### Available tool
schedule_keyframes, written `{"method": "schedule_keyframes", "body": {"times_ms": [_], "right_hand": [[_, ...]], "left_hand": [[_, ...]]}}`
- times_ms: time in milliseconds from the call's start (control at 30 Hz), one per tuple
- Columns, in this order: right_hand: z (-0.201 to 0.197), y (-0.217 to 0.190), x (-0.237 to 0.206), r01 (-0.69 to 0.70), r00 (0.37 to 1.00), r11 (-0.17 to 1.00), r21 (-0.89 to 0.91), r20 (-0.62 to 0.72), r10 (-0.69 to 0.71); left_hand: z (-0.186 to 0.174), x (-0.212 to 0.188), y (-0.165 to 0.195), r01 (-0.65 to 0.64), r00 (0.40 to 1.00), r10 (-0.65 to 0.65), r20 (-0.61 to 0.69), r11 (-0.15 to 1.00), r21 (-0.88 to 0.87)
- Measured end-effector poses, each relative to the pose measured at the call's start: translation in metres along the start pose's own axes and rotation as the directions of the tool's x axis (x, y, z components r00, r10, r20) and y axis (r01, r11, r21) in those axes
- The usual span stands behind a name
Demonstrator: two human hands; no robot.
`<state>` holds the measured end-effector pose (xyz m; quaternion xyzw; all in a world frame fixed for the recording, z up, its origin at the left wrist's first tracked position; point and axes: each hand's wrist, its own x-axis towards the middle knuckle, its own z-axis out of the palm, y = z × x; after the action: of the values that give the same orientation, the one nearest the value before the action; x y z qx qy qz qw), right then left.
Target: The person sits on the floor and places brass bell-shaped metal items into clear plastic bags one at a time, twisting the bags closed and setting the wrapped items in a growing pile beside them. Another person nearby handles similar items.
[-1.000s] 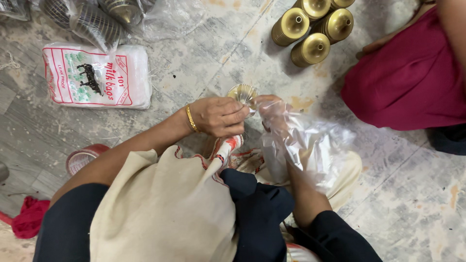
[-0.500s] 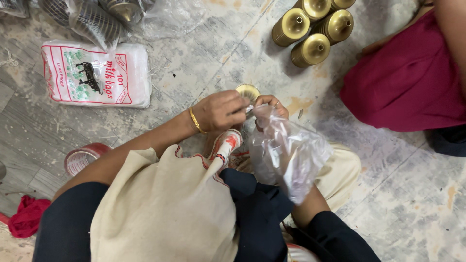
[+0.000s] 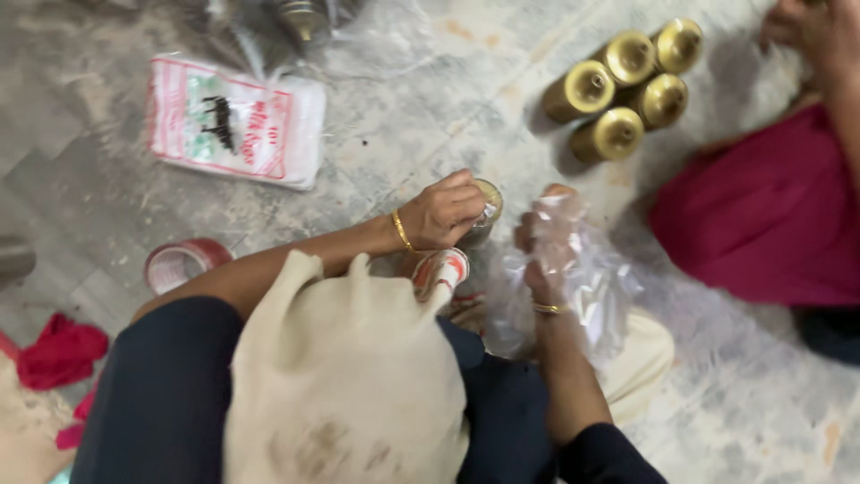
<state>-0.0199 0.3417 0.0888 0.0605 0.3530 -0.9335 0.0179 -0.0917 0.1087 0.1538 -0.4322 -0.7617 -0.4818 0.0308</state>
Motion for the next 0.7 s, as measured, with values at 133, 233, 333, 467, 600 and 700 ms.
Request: {"method": "schedule_keyframes", "body": {"times_ms": [133,233,333,467,600,700], "right_hand": [[-0.008,-0.010,0.016,-0.006,0.979,0.996,-0.091,-0.202,-0.013],[-0.005,-0.012,0.022,0.053,0.994,0.972,-0.229,-0.084,-0.074],[-0.004,-0.009,0.027,0.230,0.971,0.956,-0.182,0.111,-0.212],[-0.024,-0.010,0.031,0.121,0.956,0.973,0.196,0.240,-0.168],[-0.046,-0.018,0.033,-0.078,0.986,0.884,0.461,0.165,0.001],[-0.045,-0.034,0.034,-0.173,0.957,0.898,0.406,0.284,0.056]], "left_hand": [[-0.007,-0.005,-0.013,-0.039,0.998,0.043,-0.054,0.997,0.072],[-0.016,-0.004,-0.020,-0.015,0.995,0.024,-0.092,0.995,0.094],[-0.025,-0.001,-0.024,-0.003,0.991,0.022,-0.128,0.989,0.148],[-0.032,0.001,-0.024,0.014,0.990,0.008,-0.141,0.988,0.155],[-0.037,0.001,-0.023,0.012,0.991,0.008,-0.137,0.989,0.148],[-0.040,0.000,-0.021,0.033,0.992,-0.015,-0.124,0.989,0.142]]}}
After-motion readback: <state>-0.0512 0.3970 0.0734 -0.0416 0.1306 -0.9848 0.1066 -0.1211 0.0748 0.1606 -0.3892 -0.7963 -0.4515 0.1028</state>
